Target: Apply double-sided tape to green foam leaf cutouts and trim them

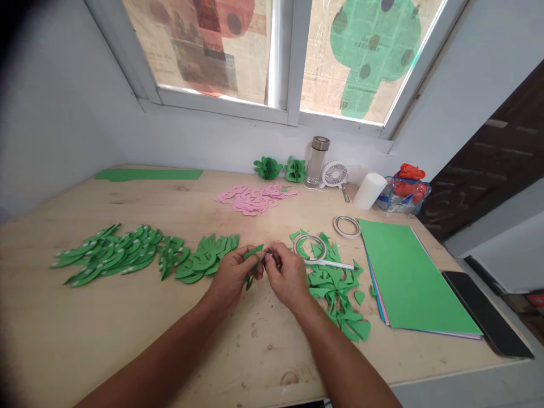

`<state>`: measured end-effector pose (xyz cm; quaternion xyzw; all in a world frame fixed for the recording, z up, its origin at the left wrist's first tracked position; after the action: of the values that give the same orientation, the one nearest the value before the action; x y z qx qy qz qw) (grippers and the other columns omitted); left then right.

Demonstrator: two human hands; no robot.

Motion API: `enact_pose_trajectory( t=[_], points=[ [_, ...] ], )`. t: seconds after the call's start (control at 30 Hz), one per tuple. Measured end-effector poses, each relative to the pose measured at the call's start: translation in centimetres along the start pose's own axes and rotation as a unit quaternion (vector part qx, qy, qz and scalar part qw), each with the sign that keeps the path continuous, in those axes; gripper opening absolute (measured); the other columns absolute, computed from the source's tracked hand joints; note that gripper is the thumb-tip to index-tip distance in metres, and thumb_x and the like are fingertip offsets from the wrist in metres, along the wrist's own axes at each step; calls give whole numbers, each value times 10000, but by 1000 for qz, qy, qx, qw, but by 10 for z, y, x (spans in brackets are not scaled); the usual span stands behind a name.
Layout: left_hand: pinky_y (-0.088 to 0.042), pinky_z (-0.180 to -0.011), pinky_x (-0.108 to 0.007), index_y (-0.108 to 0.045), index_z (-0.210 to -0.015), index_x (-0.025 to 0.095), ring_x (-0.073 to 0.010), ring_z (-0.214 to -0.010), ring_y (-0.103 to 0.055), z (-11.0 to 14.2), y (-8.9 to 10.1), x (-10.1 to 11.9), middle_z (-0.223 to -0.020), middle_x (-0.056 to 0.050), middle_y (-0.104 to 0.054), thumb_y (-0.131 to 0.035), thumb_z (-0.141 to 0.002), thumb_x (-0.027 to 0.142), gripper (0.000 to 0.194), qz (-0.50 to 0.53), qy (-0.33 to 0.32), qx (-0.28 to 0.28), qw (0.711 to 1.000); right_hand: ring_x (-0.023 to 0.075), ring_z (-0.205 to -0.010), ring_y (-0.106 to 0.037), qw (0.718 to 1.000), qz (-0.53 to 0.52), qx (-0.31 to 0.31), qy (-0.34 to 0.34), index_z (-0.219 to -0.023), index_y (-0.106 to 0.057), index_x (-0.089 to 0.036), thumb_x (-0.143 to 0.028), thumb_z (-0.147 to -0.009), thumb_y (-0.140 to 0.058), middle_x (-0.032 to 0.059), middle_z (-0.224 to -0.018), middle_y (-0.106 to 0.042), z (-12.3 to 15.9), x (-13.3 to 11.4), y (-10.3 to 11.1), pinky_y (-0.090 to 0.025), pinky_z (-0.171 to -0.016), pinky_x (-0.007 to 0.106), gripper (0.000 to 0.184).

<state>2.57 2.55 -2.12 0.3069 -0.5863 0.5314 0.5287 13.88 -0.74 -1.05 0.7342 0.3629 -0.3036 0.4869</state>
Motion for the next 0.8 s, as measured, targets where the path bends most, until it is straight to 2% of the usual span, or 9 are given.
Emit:
enact_pose_trajectory(
  t=[0.8],
  points=[
    [-327,-437,-205,-538,-614,158,-78,-403,-431,0,0,1,-434,44,-494,-621,-666,320,189,0,-1,4,1000,100,-534,-452,1000,2,-2,-2,-859,-594,-163,-226,-811,-456,-30,-600,-506,-1,1,0,-348,-519,200,160]
  ],
)
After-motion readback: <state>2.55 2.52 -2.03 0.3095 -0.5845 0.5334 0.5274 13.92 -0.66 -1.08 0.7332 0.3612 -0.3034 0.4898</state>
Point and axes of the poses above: each hand's wrist, its own z-axis away from the middle knuckle, its own y-axis out of the back of the hand, x = y × z, the point moved 2 cm from there along -z, towards the middle knuckle
